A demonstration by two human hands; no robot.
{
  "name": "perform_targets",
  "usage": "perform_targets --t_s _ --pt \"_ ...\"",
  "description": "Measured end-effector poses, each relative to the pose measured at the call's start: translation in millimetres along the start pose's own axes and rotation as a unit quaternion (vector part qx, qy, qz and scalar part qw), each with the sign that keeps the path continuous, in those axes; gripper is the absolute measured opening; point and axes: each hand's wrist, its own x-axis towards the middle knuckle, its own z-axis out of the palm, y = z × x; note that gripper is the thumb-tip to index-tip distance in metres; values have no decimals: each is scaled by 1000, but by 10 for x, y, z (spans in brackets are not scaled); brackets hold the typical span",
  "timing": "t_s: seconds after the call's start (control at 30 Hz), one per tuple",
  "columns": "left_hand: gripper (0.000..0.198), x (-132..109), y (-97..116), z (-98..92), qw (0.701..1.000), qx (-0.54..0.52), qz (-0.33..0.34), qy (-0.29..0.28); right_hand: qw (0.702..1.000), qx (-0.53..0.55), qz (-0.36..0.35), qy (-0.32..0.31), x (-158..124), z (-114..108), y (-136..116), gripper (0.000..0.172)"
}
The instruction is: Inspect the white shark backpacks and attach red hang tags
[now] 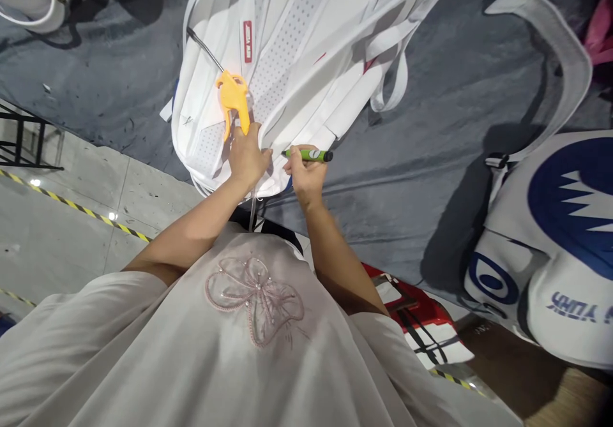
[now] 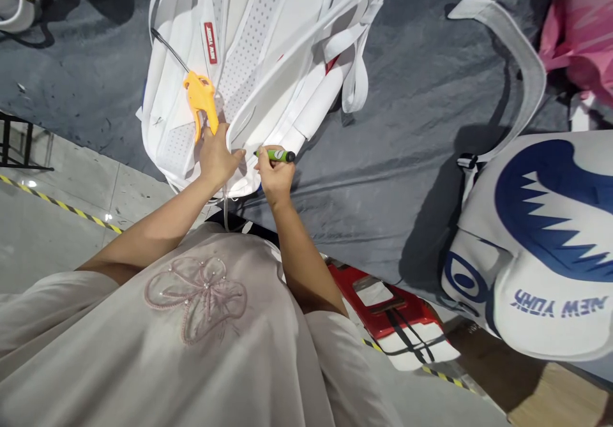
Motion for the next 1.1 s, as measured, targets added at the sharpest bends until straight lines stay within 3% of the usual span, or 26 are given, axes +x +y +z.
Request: perform_targets --t_s 0.43,1.1 --pt "54 3 0 29 1000 18 0 11 999 -35 6 -34 -7 16 22 26" --pt "54 10 -5 36 1000 -15 0 -2 999 -31 17 -35 24 25 24 28"
